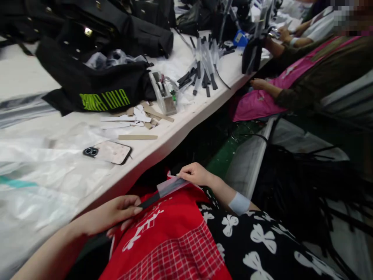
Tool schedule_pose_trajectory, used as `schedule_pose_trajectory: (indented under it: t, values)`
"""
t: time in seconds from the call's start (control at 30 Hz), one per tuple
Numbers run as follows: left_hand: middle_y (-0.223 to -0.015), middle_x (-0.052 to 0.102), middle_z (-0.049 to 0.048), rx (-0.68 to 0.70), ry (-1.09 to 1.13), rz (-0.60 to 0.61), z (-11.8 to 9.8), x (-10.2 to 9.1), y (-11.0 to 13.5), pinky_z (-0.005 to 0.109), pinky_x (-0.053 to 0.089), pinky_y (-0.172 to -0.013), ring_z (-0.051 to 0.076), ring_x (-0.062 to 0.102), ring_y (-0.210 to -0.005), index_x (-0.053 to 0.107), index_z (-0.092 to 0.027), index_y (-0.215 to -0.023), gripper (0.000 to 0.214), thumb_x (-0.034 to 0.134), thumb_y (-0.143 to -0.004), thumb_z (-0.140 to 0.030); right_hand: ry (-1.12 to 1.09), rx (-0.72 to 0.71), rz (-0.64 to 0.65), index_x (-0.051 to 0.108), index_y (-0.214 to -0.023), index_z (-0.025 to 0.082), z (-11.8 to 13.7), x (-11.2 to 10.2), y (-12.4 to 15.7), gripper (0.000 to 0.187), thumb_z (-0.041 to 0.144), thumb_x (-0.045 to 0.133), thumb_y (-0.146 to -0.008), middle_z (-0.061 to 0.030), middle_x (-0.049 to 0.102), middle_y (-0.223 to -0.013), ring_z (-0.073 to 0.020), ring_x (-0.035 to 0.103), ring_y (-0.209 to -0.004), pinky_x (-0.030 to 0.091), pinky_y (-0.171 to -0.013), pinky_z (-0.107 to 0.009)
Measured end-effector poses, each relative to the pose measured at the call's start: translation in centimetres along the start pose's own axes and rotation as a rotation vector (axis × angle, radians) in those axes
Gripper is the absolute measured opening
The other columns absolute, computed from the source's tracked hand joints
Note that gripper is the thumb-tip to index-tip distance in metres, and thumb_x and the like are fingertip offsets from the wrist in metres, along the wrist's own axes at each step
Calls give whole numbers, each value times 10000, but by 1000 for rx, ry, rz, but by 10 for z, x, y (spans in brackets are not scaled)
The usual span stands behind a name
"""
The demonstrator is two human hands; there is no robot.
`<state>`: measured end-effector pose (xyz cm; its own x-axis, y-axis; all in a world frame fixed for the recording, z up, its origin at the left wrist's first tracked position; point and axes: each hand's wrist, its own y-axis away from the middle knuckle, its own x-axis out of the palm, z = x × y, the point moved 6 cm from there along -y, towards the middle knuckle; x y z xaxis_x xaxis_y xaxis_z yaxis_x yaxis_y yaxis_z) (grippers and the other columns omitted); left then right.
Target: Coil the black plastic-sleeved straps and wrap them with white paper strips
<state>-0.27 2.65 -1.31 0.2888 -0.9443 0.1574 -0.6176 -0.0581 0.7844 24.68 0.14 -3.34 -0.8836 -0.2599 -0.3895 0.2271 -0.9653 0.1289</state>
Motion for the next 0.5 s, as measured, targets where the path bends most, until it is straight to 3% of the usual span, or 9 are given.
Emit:
schedule_pose_trajectory:
  t: [0.13,0.27,0.4,0.5]
  values:
    - [-539,515,-68,-73,15,0,8,2,-3,160,180,-344,31,285,-343,439,-201,-773,453,559,-793,-637,-43,-14,-4,731,-854,137,-7,18,5,305,356,527,-915,22,608,-650,-76,484,-570,321,-551,-182]
    - [-537,535,-59,-87,15,-21,3,8,-15,167,203,-349,37,307,-343,439,-204,-761,474,574,-768,-658,-82,-36,-2,736,-871,145,-8,25,6,277,337,540,-911,15,639,-696,-78,514,-597,331,-569,-175]
    - [-504,562,-35,-90,78,7,3,12,-19,177,279,-369,51,351,-337,499,-191,-750,482,583,-756,-665,-104,-3,-48,725,-839,133,-15,12,9,296,346,533,-911,11,633,-683,-88,528,-613,349,-588,-175]
    - [-368,442,-64,-104,169,64,-1,10,-7,176,246,-341,35,251,-287,581,-169,-710,498,576,-760,-664,-109,25,-93,709,-846,129,-21,-1,11,305,353,515,-918,3,640,-711,-98,539,-645,362,-607,-180]
